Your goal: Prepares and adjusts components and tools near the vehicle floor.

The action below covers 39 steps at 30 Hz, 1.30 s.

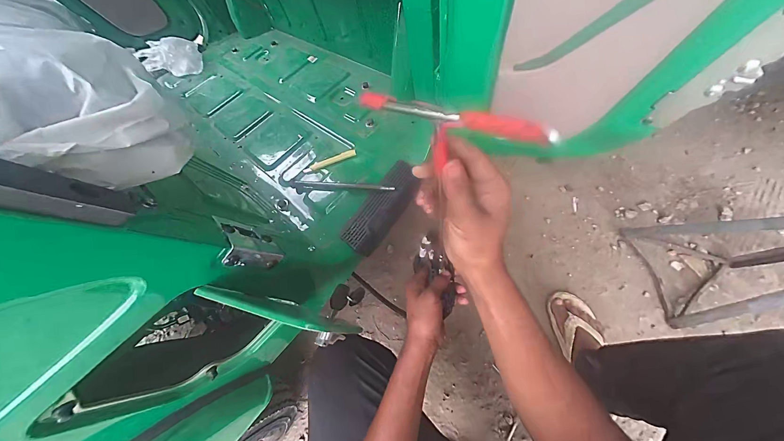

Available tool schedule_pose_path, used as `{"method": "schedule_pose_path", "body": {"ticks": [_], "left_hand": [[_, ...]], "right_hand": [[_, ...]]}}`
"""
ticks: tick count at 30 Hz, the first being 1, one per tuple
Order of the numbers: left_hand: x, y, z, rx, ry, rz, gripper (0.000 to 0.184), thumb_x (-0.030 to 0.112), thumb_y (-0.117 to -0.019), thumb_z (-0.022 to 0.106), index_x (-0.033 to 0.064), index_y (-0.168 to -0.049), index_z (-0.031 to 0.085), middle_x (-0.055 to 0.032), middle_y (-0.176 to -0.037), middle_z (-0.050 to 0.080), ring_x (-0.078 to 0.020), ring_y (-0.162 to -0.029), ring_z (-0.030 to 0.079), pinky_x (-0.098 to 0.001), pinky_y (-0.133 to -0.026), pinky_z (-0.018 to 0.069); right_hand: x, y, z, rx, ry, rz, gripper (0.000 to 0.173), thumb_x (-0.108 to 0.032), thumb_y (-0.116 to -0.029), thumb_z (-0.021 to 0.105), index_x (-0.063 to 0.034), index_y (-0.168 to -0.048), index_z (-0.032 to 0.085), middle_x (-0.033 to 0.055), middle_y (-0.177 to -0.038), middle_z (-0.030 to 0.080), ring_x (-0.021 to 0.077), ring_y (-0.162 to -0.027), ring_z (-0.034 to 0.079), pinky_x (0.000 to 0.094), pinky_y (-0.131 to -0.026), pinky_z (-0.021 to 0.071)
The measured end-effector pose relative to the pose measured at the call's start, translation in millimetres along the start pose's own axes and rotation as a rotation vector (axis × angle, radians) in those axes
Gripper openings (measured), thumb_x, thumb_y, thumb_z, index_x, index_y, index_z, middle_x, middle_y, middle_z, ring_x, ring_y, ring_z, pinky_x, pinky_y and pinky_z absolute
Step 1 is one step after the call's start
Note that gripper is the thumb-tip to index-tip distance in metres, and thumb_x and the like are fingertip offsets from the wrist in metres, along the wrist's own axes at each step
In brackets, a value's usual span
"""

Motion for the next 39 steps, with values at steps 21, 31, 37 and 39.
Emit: {"method": "schedule_pose_path", "body": {"ticks": [21, 31, 37, 39], "left_hand": [[0, -21, 17, 0.047, -0.021, -0.060, 0.024, 0.003, -0.1027, 0.051, -0.0068, -0.123, 0.061, -0.0177, -0.096, 0.072, -0.0220, -0.064, 0.069, -0.0351, -0.056, 0.0612], [1, -22, 13, 0.065, -0.005, -0.094, 0.025, 0.004, -0.1031, 0.050, -0.0056, -0.124, 0.060, -0.0176, -0.097, 0.072, -0.0212, -0.063, 0.068, -0.0349, -0.056, 0.0609], [-1, -20, 11, 0.070, -0.009, -0.102, 0.023, 0.006, -0.1046, 0.049, -0.0058, -0.122, 0.060, -0.0170, -0.095, 0.071, -0.0200, -0.062, 0.068, -0.0339, -0.056, 0.0607], [0, -19, 11, 0.065, -0.009, -0.099, 0.023, 0.006, -0.1043, 0.050, -0.0058, -0.121, 0.061, -0.0169, -0.094, 0.071, -0.0200, -0.061, 0.068, -0.0337, -0.056, 0.0607]], "right_hand": [[6, -13, -14, -0.015, 0.002, -0.114, 0.024, -0.014, -0.1074, 0.054, 0.0037, -0.114, 0.069, 0.0160, -0.097, 0.075, 0.0164, -0.070, 0.069, 0.0299, -0.063, 0.0601], [7, -8, -14, 0.017, 0.060, -0.105, 0.023, -0.013, -0.1000, 0.067, 0.0041, -0.115, 0.071, 0.0112, -0.097, 0.072, 0.0141, -0.073, 0.067, 0.0285, -0.065, 0.0607], [11, -3, -14, 0.063, 0.148, -0.157, 0.035, -0.011, -0.0919, 0.076, 0.0024, -0.123, 0.067, 0.0091, -0.111, 0.068, 0.0121, -0.078, 0.067, 0.0275, -0.068, 0.0616], [11, -2, -13, 0.096, 0.114, -0.142, 0.032, -0.007, -0.0879, 0.080, 0.0037, -0.117, 0.071, 0.0112, -0.105, 0.066, 0.0145, -0.077, 0.066, 0.0282, -0.066, 0.0620]]}}
Point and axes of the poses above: each hand's wrist, its own y-axis away from the middle knuckle, its own z-axis out of the palm, x = y × z, the point moved 1 cm from there along -y, towards the middle knuckle
